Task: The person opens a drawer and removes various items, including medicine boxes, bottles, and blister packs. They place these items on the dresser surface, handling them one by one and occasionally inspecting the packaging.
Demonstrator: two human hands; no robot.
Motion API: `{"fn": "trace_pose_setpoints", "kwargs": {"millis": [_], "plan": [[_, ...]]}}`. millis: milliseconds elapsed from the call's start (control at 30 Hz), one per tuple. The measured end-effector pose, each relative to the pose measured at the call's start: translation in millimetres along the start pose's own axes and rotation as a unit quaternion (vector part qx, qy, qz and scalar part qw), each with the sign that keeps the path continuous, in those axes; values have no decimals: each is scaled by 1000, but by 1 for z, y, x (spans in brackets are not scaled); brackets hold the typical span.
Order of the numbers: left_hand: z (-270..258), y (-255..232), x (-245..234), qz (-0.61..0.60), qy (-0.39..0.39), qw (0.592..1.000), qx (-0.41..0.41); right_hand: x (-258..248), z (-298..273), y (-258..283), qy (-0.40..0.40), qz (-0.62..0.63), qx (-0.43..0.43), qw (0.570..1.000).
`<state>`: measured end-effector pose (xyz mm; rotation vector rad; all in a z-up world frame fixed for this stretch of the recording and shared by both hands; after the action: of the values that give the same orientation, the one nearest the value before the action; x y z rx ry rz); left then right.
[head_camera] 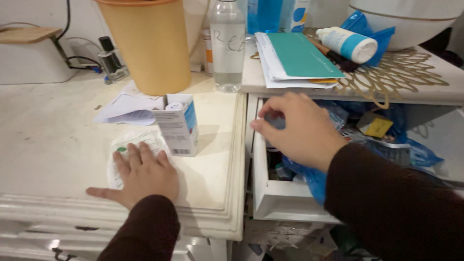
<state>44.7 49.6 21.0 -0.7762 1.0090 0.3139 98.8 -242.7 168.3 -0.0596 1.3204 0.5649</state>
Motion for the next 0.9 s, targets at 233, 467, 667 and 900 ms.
{"fn": "trace_pose_setpoints", "kwargs": {"millis": [233,467,667,900], "plan": [[5,2,6,38,41,998,-13,8,-3,-46,215,-93,103,967],[-53,-40,-57,-168,-163,970,66,46,-7,-94,252,-86,85,960],[-100,-98,-91,-314,-217,905,186,49,-3,-138,181,0,67,981],[-107,-172,-100,-504,-103,827,228,27,-14,-176,162,393,179,887]]}}
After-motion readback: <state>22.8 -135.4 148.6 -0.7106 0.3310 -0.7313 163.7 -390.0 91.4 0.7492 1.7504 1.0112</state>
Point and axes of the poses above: each hand's wrist, its own z-axis towards the middle knuckle, its own x-axis out of the palm, y = z × x, the point moved 7 cm from there along z, towards the middle knuckle, and after that the axes turned 6 degrees about -z, right-handed, at the moved point
